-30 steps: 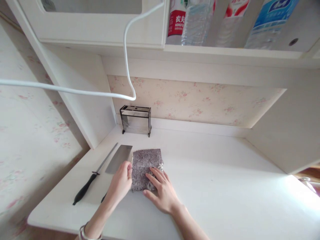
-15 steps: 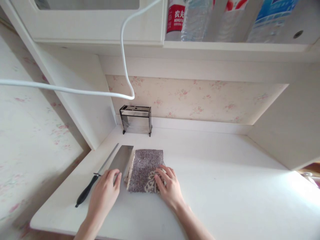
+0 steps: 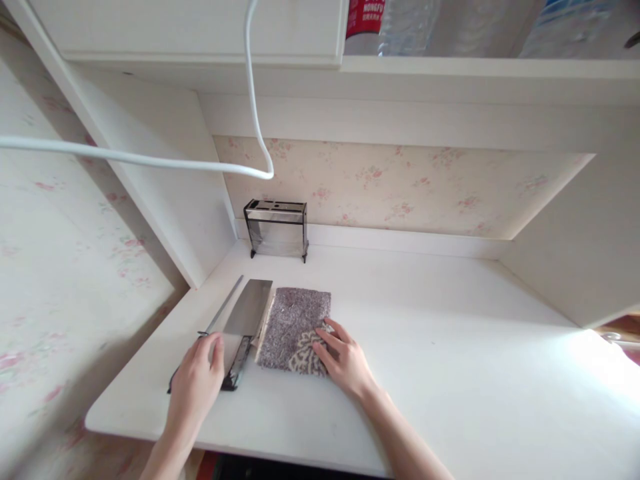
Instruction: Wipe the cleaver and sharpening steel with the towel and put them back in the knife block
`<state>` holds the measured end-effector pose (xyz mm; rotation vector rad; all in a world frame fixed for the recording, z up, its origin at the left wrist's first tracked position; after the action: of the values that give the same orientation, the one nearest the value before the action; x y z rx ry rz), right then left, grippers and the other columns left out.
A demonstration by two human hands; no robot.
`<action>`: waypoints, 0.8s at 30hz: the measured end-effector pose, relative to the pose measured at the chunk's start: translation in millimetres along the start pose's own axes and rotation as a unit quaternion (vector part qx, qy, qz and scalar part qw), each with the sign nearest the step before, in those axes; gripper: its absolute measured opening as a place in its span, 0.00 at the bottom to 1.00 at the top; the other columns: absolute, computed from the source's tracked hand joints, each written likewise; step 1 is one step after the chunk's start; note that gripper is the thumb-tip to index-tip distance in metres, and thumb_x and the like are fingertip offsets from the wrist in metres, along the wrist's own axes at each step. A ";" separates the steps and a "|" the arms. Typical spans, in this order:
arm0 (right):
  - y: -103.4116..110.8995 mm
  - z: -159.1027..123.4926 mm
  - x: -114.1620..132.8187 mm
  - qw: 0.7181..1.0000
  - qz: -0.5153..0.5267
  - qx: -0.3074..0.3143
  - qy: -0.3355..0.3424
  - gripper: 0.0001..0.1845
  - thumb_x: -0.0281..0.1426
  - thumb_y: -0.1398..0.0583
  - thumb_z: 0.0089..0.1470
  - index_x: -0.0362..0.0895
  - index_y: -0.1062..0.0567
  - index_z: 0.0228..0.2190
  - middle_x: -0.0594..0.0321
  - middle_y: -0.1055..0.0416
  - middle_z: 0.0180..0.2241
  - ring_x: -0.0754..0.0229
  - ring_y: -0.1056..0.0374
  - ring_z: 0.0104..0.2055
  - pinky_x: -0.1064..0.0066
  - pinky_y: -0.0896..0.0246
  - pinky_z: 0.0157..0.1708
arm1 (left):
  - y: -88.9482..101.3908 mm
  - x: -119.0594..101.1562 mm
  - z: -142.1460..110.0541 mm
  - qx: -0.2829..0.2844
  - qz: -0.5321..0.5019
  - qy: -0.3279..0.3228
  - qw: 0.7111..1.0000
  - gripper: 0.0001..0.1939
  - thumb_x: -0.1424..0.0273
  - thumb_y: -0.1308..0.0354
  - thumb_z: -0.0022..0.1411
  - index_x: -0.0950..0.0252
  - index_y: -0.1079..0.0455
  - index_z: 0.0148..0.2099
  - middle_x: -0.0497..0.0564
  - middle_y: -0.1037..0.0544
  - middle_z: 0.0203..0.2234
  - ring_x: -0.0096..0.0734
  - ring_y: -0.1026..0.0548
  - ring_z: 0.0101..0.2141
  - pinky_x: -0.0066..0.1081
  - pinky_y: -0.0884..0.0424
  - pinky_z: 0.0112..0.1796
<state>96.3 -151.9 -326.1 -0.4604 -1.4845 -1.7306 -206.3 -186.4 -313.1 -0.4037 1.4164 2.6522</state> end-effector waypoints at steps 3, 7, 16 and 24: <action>-1.9 -0.1 1.0 1.000 -0.015 0.018 0.010 0.23 0.45 0.47 0.59 0.50 0.26 0.50 0.61 0.40 0.60 0.53 0.32 0.52 0.62 0.35 0.53 | 12.3 9.6 10.0 -0.045 -0.001 -0.028 0.999 0.12 0.67 0.52 0.66 0.66 0.33 0.47 0.57 0.24 0.42 0.38 0.27 0.43 0.35 0.32 0.49; -4.7 -0.4 4.3 0.999 -0.027 0.028 0.016 0.24 0.45 0.47 0.59 0.49 0.27 0.52 0.59 0.41 0.60 0.52 0.34 0.54 0.60 0.36 0.54 | 8.7 29.8 17.2 0.003 0.045 -0.041 0.998 0.16 0.67 0.51 0.64 0.68 0.35 0.52 0.60 0.27 0.46 0.43 0.29 0.47 0.39 0.34 0.51; -5.9 -2.7 10.9 0.998 -0.048 0.034 0.005 0.25 0.46 0.48 0.60 0.50 0.29 0.54 0.59 0.44 0.62 0.49 0.35 0.56 0.58 0.37 0.55 | -2.9 50.8 16.0 0.059 0.059 0.029 0.996 0.16 0.70 0.55 0.65 0.62 0.36 0.53 0.55 0.27 0.49 0.40 0.25 0.42 0.34 0.29 0.35; -2.5 1.5 8.9 0.999 -0.042 -0.002 0.000 0.23 0.44 0.51 0.62 0.50 0.26 0.49 0.59 0.37 0.58 0.52 0.40 0.59 0.54 0.49 0.62 | 10.2 39.7 18.6 0.010 0.074 -0.037 0.997 0.14 0.70 0.54 0.64 0.65 0.33 0.50 0.57 0.27 0.45 0.43 0.27 0.42 0.39 0.32 0.46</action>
<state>88.6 -153.4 -321.0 -0.4056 -1.5197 -1.7986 -249.9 -177.8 -306.4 -0.2044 1.5031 2.7331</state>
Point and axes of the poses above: each hand's wrist, its own z-axis towards the middle knuckle, its own y-axis out of the back of the hand, x = y × z, the point moved 4 cm from there along z, towards the middle knuckle
